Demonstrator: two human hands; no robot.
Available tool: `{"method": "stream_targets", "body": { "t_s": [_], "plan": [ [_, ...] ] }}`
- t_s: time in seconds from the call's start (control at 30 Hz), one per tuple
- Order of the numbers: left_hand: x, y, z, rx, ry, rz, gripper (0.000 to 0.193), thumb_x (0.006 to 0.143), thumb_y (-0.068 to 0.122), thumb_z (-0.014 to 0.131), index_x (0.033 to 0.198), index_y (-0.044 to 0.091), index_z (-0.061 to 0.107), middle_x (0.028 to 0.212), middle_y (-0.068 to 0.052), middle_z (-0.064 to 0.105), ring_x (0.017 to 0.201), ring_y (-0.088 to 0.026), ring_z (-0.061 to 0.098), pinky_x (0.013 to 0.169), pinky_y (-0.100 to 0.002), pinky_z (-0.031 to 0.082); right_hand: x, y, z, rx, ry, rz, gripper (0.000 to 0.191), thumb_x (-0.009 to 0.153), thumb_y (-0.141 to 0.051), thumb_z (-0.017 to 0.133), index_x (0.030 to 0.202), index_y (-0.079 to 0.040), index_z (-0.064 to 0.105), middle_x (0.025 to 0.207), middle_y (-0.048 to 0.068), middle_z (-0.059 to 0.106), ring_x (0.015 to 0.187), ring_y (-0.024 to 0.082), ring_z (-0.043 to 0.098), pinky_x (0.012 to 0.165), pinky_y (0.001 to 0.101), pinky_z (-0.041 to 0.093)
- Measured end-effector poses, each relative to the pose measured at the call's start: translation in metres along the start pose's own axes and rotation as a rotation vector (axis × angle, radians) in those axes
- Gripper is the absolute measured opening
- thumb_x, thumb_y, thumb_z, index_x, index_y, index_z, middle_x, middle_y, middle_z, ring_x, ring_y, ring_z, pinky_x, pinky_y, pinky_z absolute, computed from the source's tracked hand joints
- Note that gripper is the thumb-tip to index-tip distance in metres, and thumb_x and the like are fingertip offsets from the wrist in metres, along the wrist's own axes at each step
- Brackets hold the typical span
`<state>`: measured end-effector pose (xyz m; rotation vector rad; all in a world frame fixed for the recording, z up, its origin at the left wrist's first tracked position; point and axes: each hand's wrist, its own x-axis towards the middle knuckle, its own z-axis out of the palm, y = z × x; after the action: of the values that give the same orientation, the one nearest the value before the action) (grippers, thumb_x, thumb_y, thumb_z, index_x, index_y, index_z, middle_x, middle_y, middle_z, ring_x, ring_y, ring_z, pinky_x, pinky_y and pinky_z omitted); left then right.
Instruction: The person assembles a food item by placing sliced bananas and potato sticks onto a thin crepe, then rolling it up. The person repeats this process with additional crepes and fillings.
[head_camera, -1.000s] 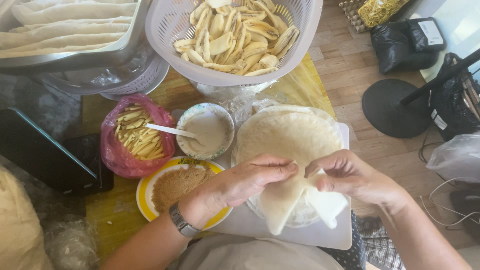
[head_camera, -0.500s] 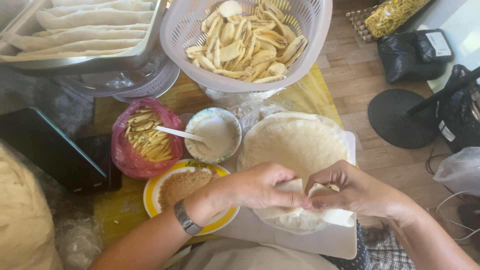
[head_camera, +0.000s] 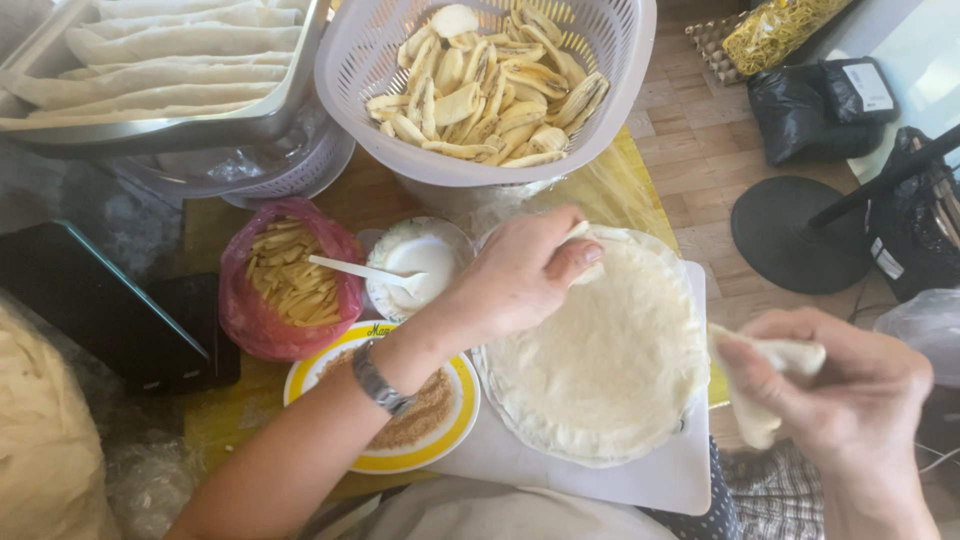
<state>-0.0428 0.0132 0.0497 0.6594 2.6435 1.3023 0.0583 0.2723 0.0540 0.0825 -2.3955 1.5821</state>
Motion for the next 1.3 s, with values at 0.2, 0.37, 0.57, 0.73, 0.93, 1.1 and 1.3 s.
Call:
{"method": "stream_targets", "body": {
  "t_s": [0.2, 0.37, 0.57, 0.73, 0.93, 1.1, 1.3],
  "plan": [
    [0.044, -0.019, 0.035, 0.591, 0.187, 0.317, 0.031, 0.100, 0.020, 0.060, 0.119, -0.006, 0.056, 0.111, -0.020, 0.060, 0.065, -0.023, 0.066, 0.056, -0.035, 0.058, 0.015, 0.031, 0.020, 0.657, -0.330, 0.313, 0.050, 0.091, -0.024, 0.074, 0.129, 0.008, 0.067, 0.097, 0.017, 0.075, 0.083, 0.018, 0.066, 0.073, 0.0315, 0.053],
    [0.083, -0.059, 0.063, 0.967, 0.426, 0.511, 0.034, 0.098, 0.000, 0.059, 0.129, -0.010, 0.050, 0.135, -0.022, 0.047, 0.107, -0.032, 0.070, 0.092, -0.037, 0.062, 0.014, 0.045, 0.052, 1.101, -0.545, 0.446, 0.085, 0.090, -0.033, 0.078, 0.152, 0.013, 0.045, 0.115, 0.016, 0.064, 0.091, 0.018, 0.054, 0.085, 0.0303, 0.048],
    [0.089, -0.044, 0.070, 0.905, -0.001, -0.055, 0.066, 0.097, 0.005, 0.056, 0.155, -0.016, 0.031, 0.140, -0.039, 0.043, 0.084, -0.026, 0.072, 0.064, -0.036, 0.065, 0.004, 0.038, 0.066, 1.389, -0.522, 0.526, 0.084, 0.096, -0.034, 0.056, 0.159, 0.017, 0.034, 0.128, 0.024, 0.058, 0.096, 0.026, 0.054, 0.085, 0.0331, 0.047],
    [0.055, -0.013, 0.043, 0.722, 0.241, 0.168, 0.049, 0.090, 0.009, 0.061, 0.134, -0.009, 0.051, 0.119, -0.027, 0.058, 0.096, -0.039, 0.067, 0.065, -0.039, 0.061, 0.009, 0.033, 0.066, 1.387, -0.396, 0.580, 0.084, 0.090, -0.038, 0.048, 0.158, 0.010, 0.036, 0.143, 0.026, 0.053, 0.108, 0.029, 0.058, 0.097, 0.0367, 0.048],
    [-0.023, 0.023, 0.033, 0.115, 0.233, 0.334, 0.028, 0.095, 0.024, 0.074, 0.107, 0.003, 0.059, 0.103, -0.012, 0.061, 0.087, -0.025, 0.067, 0.073, -0.040, 0.055, 0.008, 0.030, 0.068, 1.213, -0.076, 0.689, 0.077, 0.099, -0.054, 0.036, 0.155, -0.001, 0.037, 0.158, 0.012, 0.049, 0.129, 0.026, 0.056, 0.104, 0.0432, 0.046],
    [-0.044, 0.023, 0.038, -0.069, 0.368, 0.303, 0.044, 0.089, 0.019, 0.075, 0.122, 0.000, 0.053, 0.108, -0.013, 0.058, 0.087, -0.021, 0.066, 0.077, -0.038, 0.056, 0.009, 0.027, 0.076, 1.195, -0.263, 0.486, 0.089, 0.098, -0.064, 0.041, 0.161, -0.001, 0.032, 0.156, 0.017, 0.051, 0.119, 0.033, 0.058, 0.103, 0.0439, 0.048],
    [-0.044, -0.003, 0.036, -0.448, 0.246, -0.075, 0.045, 0.088, 0.015, 0.075, 0.127, 0.004, 0.057, 0.097, -0.003, 0.069, 0.087, -0.011, 0.069, 0.073, -0.027, 0.059, 0.004, 0.026, 0.076, 1.608, -0.596, 0.409, 0.122, 0.099, -0.080, 0.053, 0.169, 0.015, 0.024, 0.153, 0.030, 0.051, 0.123, 0.040, 0.060, 0.107, 0.0474, 0.050]
  ]
}}
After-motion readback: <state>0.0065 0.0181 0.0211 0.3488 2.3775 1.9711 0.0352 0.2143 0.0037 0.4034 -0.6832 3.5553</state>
